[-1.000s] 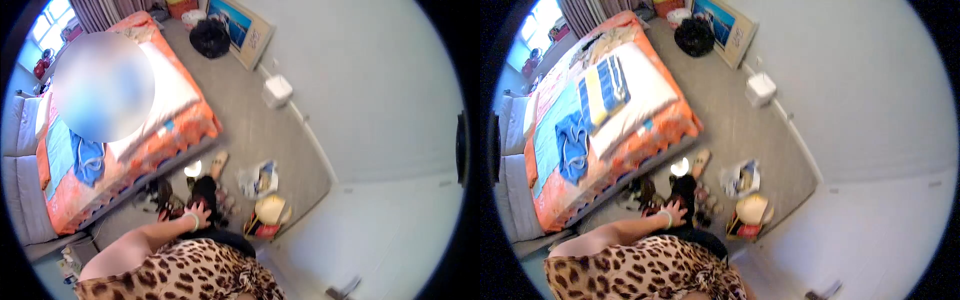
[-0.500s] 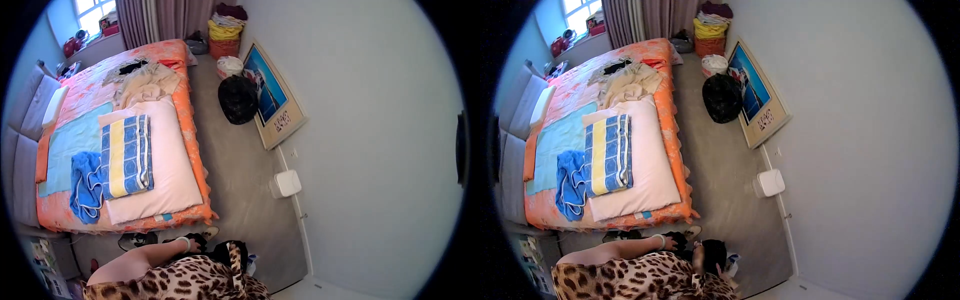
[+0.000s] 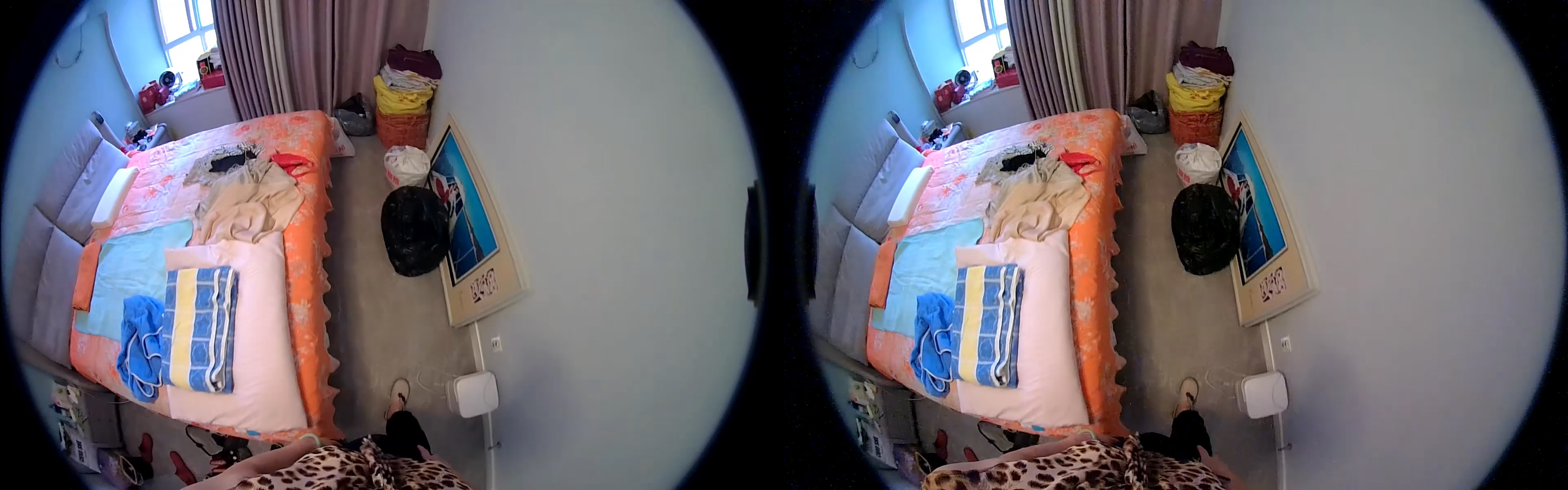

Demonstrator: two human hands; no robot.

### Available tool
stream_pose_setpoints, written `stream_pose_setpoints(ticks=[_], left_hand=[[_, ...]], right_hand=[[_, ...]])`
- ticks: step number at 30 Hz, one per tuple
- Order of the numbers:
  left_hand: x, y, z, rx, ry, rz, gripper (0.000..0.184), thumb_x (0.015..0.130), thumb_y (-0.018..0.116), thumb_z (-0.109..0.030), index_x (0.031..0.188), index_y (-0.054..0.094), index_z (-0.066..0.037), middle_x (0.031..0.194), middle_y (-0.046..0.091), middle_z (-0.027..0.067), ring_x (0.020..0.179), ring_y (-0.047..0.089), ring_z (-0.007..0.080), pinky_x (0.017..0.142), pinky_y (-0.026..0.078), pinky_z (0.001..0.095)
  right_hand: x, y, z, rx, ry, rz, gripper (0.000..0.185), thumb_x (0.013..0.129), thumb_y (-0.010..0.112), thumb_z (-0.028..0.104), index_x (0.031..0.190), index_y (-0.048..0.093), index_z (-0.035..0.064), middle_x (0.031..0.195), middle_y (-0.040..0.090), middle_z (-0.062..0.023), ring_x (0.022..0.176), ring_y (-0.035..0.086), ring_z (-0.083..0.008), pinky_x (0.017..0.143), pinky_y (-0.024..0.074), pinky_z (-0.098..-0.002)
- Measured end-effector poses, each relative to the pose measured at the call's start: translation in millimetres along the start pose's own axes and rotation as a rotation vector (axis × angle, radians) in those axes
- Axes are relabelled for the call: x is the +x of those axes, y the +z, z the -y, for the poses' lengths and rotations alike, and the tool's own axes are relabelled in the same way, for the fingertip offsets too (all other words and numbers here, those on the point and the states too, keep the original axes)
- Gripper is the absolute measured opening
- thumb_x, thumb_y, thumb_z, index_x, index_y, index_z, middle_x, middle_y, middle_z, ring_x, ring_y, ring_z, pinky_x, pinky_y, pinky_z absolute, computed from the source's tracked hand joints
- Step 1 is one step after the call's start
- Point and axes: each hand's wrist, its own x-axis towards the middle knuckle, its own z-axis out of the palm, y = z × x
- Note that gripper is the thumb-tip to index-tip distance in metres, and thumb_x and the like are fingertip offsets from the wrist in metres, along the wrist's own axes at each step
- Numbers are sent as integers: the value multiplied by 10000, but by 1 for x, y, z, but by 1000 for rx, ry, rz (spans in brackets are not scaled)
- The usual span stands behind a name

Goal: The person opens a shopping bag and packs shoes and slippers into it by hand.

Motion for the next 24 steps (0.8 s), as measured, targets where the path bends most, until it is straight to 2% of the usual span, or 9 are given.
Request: stream_pose_setpoints(ticks=[6,12,16,21,22,24], left_hand=[[43,-66,-66,-3,-69,-126,556,917,440,-410,1442,285,-310,1499,235,158,1346,281,393,1105,232,466],[46,-134,-95,53,-188,-226,590,915,449,-436,1457,223,-372,1529,144,174,1364,216,445,1111,206,501],[29,-189,-93,-25,-205,-361,617,907,437,-522,1461,216,-359,1513,184,186,1344,230,473,1104,212,512],[21,-316,-74,-216,-294,-480,677,902,419,-579,1475,209,-287,1501,191,211,1342,237,462,1092,239,503],[10,-345,-75,-160,-272,-518,664,908,416,-568,1472,227,-273,1502,196,198,1349,246,431,1087,249,504],[-18,-412,-73,-166,-283,-452,630,914,419,-537,1462,262,-269,1494,226,190,1341,274,418,1083,262,500]], right_hand=[[94,-131,33,-87,-110,33,518,979,395,356,1451,289,170,1273,490,-217,1093,511,-350,878,444,-448],[162,-224,94,-187,-212,60,523,978,395,371,1449,293,168,1269,493,-230,1086,518,-366,867,453,-458],[206,-267,137,-291,-264,89,527,977,396,381,1448,296,166,1266,494,-239,1082,523,-377,860,459,-465],[263,-316,191,-421,-299,95,532,976,396,393,1447,300,164,1263,497,-250,1076,529,-390,851,466,-473],[270,-325,201,-444,-292,92,533,976,396,395,1447,301,164,1262,497,-253,1075,530,-393,849,467,-474],[288,-345,214,-506,-305,83,535,976,396,400,1446,302,163,1261,498,-257,1073,532,-398,845,470,-478]])
